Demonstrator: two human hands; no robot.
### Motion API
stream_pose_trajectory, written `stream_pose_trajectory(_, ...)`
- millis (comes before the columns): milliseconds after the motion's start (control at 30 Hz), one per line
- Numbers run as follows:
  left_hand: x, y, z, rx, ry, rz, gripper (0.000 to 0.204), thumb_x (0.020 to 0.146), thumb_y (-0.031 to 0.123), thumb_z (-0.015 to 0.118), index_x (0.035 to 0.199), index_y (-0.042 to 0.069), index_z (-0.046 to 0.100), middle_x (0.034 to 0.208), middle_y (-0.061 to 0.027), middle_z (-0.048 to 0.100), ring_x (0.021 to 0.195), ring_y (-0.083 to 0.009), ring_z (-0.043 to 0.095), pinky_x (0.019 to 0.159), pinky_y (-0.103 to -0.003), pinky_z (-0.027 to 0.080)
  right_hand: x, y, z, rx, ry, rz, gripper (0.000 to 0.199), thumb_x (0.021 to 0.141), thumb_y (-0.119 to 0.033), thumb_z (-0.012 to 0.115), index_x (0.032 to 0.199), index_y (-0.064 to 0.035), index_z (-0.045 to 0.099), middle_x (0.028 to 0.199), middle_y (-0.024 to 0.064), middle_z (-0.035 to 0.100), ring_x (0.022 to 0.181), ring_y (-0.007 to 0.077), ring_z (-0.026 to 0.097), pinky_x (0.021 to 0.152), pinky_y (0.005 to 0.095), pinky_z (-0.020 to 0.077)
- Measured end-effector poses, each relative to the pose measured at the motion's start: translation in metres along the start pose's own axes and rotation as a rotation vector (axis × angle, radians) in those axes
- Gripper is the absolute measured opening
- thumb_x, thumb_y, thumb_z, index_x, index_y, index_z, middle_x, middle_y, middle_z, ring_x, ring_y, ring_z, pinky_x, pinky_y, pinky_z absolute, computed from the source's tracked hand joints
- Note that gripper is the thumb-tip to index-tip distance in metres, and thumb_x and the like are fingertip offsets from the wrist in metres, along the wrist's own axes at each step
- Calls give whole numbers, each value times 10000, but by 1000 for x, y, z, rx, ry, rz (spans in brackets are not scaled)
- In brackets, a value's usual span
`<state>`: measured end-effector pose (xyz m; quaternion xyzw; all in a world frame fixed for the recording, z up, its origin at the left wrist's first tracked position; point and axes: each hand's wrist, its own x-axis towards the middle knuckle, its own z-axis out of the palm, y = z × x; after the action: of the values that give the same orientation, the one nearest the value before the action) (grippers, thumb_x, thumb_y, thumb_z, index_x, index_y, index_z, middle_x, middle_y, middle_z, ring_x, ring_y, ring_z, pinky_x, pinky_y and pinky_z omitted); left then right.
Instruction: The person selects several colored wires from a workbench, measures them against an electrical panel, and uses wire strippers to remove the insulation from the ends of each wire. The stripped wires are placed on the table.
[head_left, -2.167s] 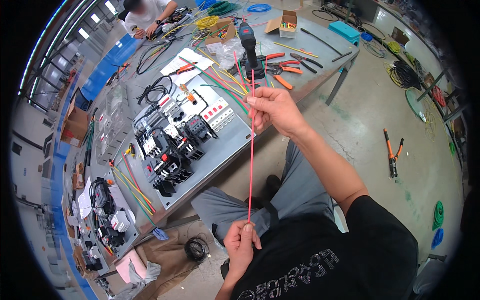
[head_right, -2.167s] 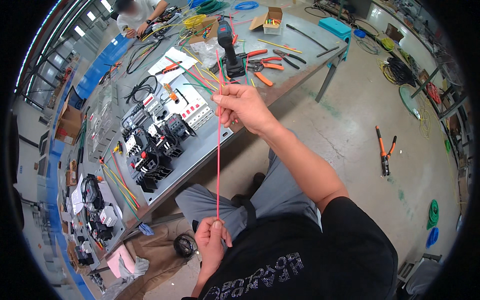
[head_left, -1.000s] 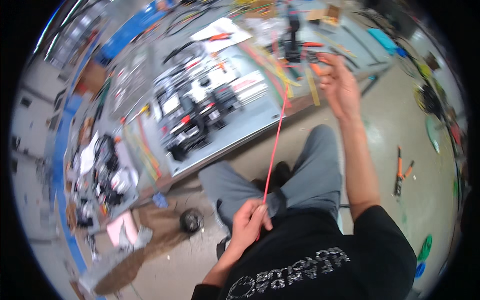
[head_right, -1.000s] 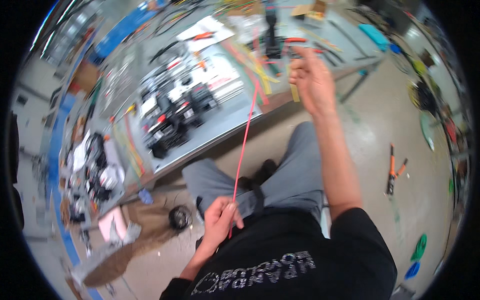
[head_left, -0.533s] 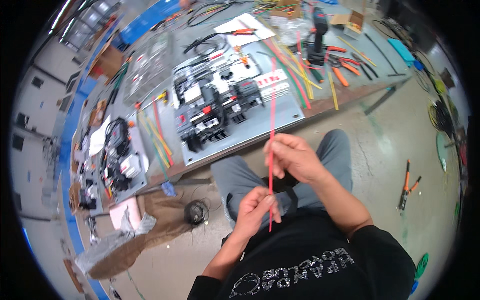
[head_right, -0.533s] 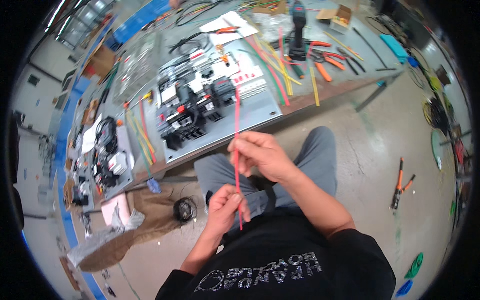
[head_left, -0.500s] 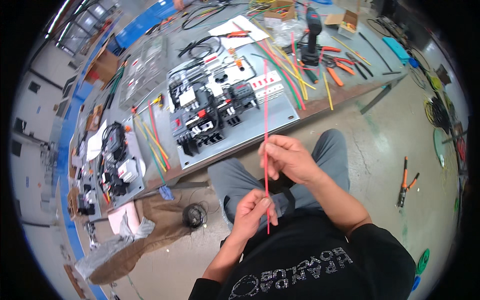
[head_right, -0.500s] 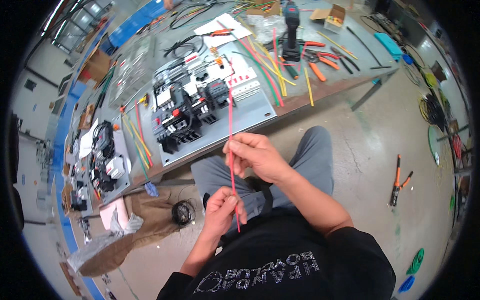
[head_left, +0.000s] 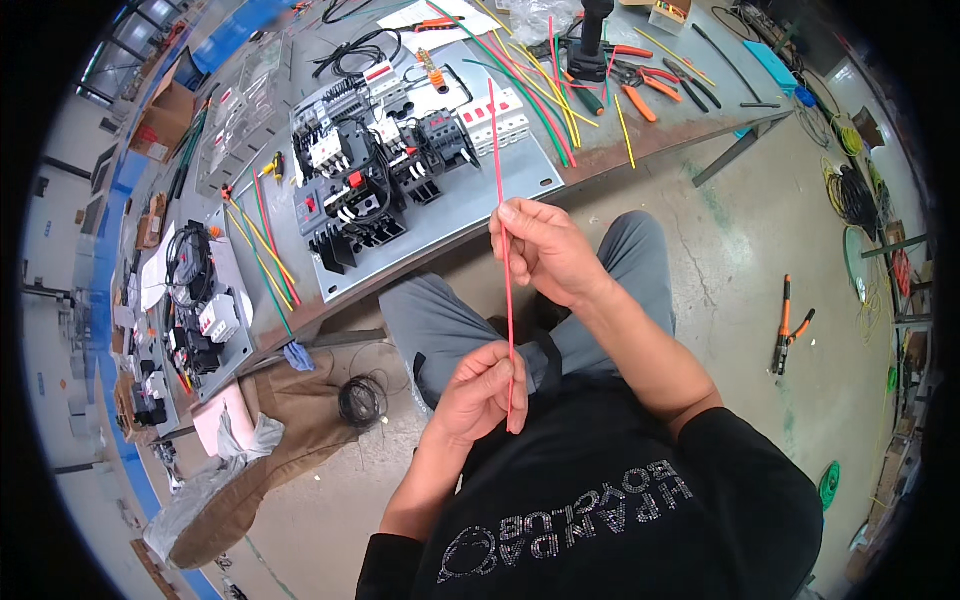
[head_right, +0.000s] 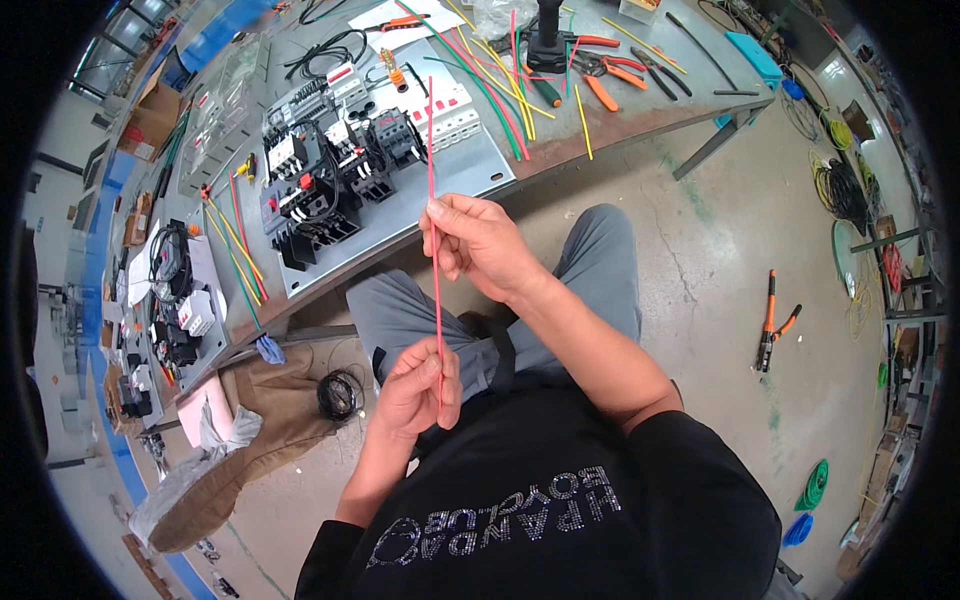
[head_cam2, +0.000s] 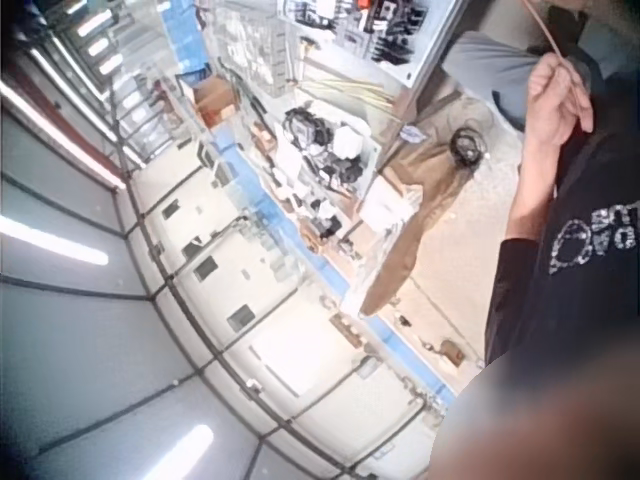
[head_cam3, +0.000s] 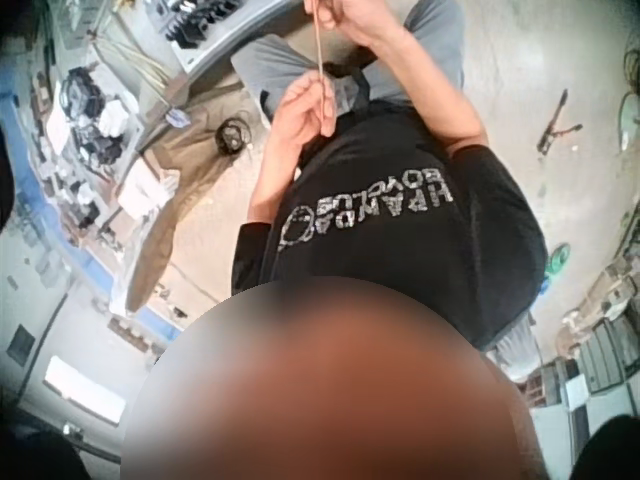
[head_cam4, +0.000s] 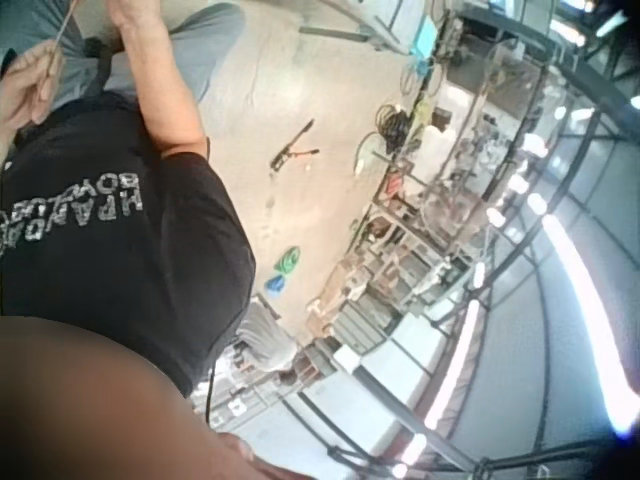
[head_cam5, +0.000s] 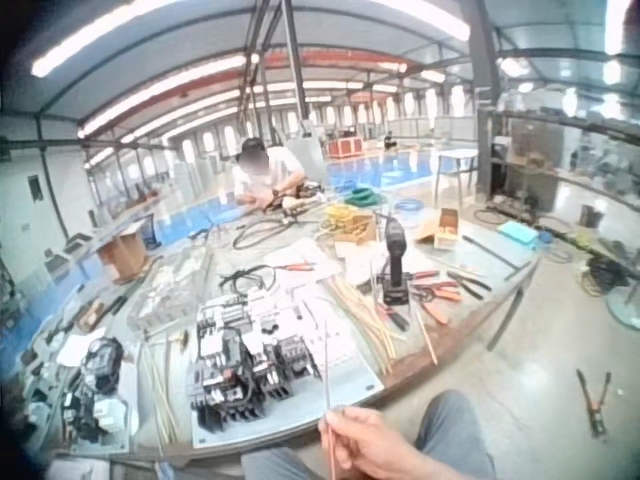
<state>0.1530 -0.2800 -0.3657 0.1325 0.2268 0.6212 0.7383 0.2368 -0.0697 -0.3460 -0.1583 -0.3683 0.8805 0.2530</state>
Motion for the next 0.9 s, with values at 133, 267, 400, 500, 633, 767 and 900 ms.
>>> stream_pose_trajectory(133,1,1,4,26,23,46,219,1067,208,526,1035,-8,544,744,-123,600,507,-239,604,457,-341,506,-1,0,5,-5,46,11,279,1080,-299,519,988,-47,598,767,42,644,517,90,569,462,222,457)
stream_pose_trajectory(267,5,13,11,126,120,92,209,1047,202,575,1051,-6,563,761,-100,615,545,-215,615,478,-311,497,-14,-2,15,12,-19,67,293,1097,-292,478,983,-45,585,763,54,638,521,103,598,474,229,500)
stream_pose_trajectory(400,7,18,16,454,147,79,160,1015,118,616,1099,-16,591,846,-107,670,655,-206,677,582,-305,549,-10,-5,15,-72,-63,3,287,1099,-278,482,987,-34,583,741,43,609,492,79,538,440,207,441)
stream_pose_trajectory(500,8,28,21,511,174,52,143,1026,54,578,1151,-13,595,865,-96,684,715,-182,700,643,-291,567,-4,-7,11,-36,-105,3,319,1093,-303,502,1026,-12,614,728,36,608,547,80,571,475,216,467)
stream_pose_trajectory(633,-2,59,24,750,408,196,129,998,42,572,1110,-14,603,803,-119,692,629,-200,681,589,-304,563,10,-28,0,-185,-83,45,315,1048,-279,596,1155,11,655,782,62,660,727,130,673,608,278,548)
stream_pose_trajectory(767,-23,134,21,991,781,476,100,1011,121,590,1038,30,622,687,-44,633,558,-125,628,507,-248,505,44,-53,-67,-1033,206,-471,218,955,-219,687,1009,-10,720,843,118,685,763,209,692,695,368,548)
stream_pose_trajectory(900,-55,228,-31,1252,1049,600,187,1039,217,606,994,36,616,695,-6,589,548,-77,574,510,-215,436,80,-110,-132,-1418,506,-515,210,885,-231,725,938,-30,747,849,159,708,790,316,696,723,419,544)
